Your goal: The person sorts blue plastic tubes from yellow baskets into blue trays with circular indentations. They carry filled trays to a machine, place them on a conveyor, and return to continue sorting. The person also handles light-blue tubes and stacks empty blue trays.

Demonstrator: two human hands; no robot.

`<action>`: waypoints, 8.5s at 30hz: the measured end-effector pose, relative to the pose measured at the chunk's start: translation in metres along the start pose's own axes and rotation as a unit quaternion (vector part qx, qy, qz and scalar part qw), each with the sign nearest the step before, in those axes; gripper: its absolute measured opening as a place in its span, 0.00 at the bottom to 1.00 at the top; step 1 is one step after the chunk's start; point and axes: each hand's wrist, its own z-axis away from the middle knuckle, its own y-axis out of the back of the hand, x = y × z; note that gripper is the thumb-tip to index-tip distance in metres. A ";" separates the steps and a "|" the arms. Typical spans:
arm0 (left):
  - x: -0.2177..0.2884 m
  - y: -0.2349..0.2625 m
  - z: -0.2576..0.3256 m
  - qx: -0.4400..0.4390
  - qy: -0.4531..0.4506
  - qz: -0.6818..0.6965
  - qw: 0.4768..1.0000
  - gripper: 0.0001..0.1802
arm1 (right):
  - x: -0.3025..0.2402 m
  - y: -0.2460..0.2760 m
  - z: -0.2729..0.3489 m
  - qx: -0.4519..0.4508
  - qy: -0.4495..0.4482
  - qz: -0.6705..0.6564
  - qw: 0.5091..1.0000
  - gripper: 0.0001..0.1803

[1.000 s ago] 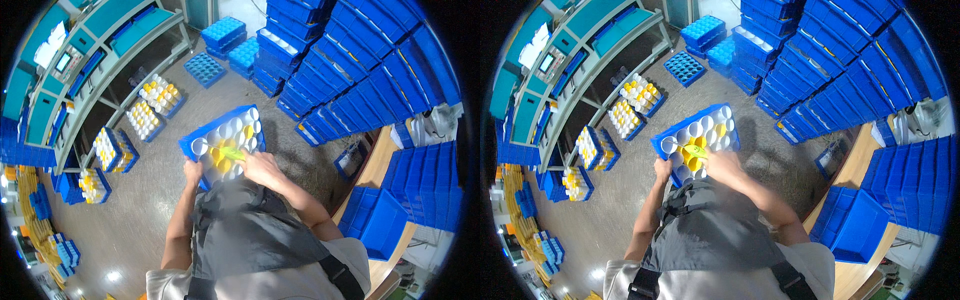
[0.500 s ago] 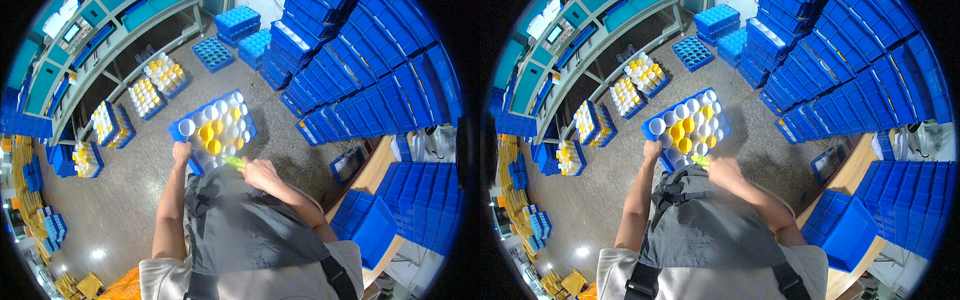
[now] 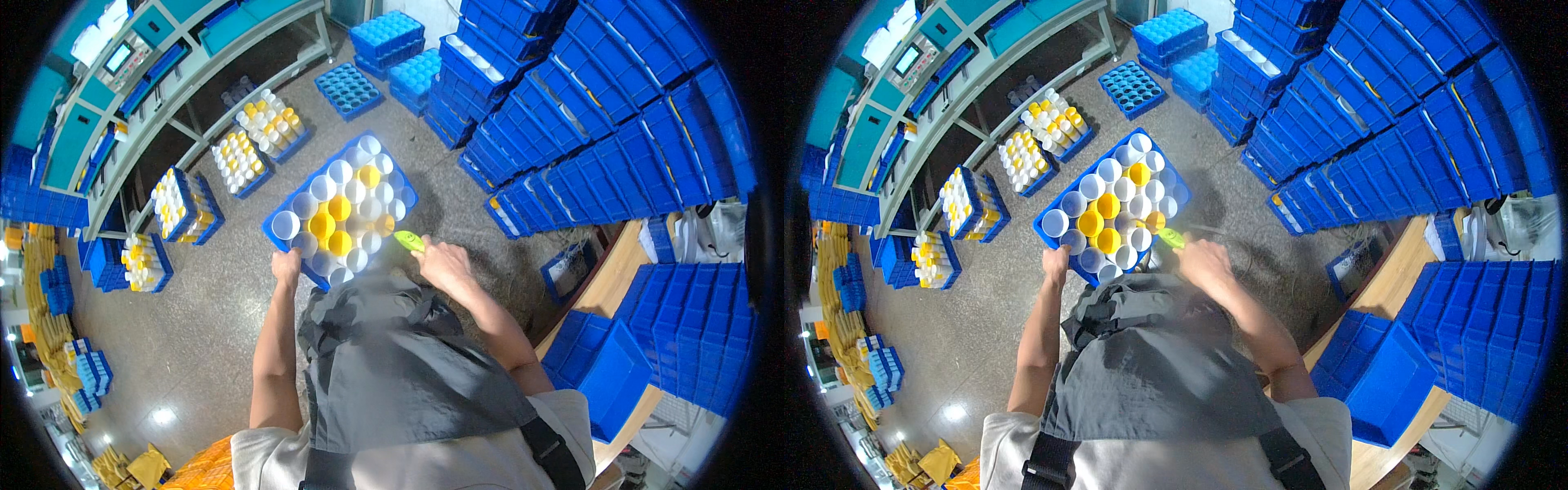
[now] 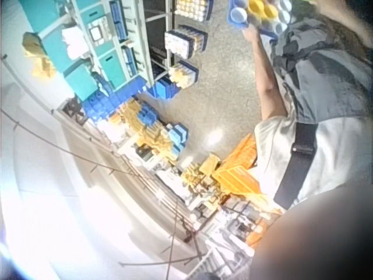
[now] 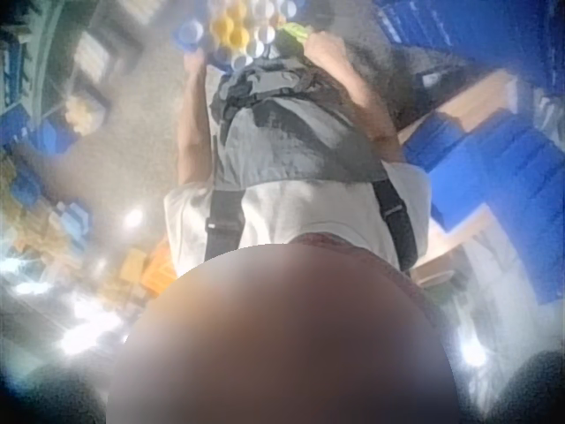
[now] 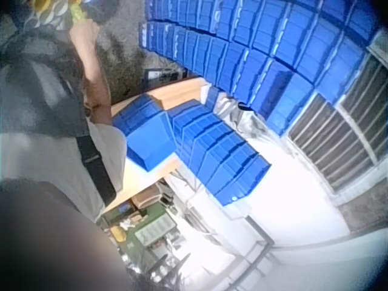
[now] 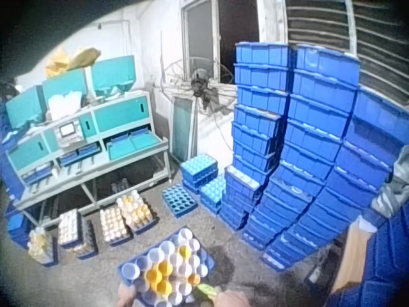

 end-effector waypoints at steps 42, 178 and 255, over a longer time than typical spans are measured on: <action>-0.009 0.021 0.000 -0.052 -0.001 0.291 0.955 0.13 | 0.023 0.051 -0.021 -0.073 -0.058 -0.020 0.995 0.26; 0.716 -0.065 -0.948 -0.005 -0.125 0.315 0.941 0.32 | -0.156 0.036 -0.627 -0.154 -0.454 -0.377 0.792 0.26; 0.068 0.227 -0.356 -0.619 -0.682 -0.079 0.381 0.16 | -0.627 -0.250 -0.190 0.553 -0.399 -0.574 0.453 0.26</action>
